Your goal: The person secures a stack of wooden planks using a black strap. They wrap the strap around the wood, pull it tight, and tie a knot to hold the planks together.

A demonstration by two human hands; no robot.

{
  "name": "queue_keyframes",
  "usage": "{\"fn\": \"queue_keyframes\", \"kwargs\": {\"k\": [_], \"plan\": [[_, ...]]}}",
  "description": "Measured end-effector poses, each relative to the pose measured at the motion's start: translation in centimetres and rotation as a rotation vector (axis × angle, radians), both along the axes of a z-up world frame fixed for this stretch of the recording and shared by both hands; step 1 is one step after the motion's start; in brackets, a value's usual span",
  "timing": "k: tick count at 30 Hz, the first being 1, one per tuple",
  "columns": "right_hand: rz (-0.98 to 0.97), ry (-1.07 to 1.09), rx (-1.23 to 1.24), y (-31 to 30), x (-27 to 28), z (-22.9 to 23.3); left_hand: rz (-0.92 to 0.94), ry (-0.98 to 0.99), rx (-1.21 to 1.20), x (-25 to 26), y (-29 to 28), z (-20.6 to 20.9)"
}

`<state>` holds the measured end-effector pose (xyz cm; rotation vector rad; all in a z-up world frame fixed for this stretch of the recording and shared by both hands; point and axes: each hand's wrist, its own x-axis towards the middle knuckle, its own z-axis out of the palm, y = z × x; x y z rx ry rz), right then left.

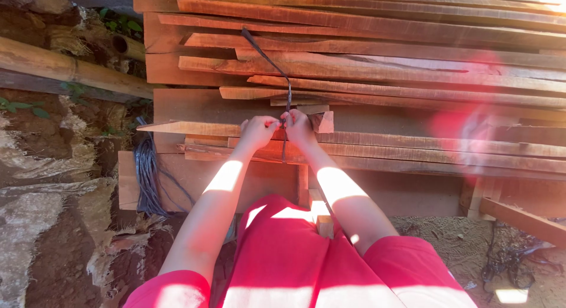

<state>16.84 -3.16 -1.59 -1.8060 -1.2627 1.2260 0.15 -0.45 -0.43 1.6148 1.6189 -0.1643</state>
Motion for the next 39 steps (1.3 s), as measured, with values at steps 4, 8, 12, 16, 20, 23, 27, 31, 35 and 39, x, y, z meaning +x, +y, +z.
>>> {"fn": "queue_keyframes", "kwargs": {"k": [4, 8, 12, 16, 20, 23, 27, 31, 35, 39], "plan": [[0.023, -0.011, -0.008, -0.3, 0.1, -0.6, 0.102, -0.020, -0.067, 0.8, 0.5, 1.5], [-0.014, -0.056, 0.031, -1.2, -0.3, 3.3, 0.142, -0.056, -0.103, 0.7, 1.1, 0.9], [0.192, -0.128, 0.340, -1.9, 0.3, 6.4, 0.111, -0.053, -0.140, 0.7, 1.2, 0.7], [0.334, -0.452, 0.480, -2.8, 1.0, 6.6, 0.054, -0.095, -0.115, 1.0, 0.7, 2.1], [0.503, -0.815, 0.491, -2.3, 0.7, 3.9, 0.039, -0.136, -0.075, 0.3, 0.4, 4.6], [0.357, -0.518, 0.350, -3.1, 0.6, 2.7, 0.049, -0.145, -0.082, -0.3, -0.1, 4.8], [0.309, -0.358, 0.274, -3.4, 0.9, 1.5, 0.051, -0.165, -0.088, 0.2, 0.2, 5.5], [0.299, -0.312, 0.022, -2.7, 1.2, 2.7, 0.032, -0.166, -0.122, 0.0, 0.4, 4.4], [0.309, -0.301, 0.148, -2.6, 1.4, 3.4, 0.068, -0.186, -0.122, -0.1, 0.9, 3.3], [0.272, -0.289, 0.221, -3.0, 1.1, 4.9, 0.085, -0.160, -0.140, -0.3, 0.9, 0.8]]}}
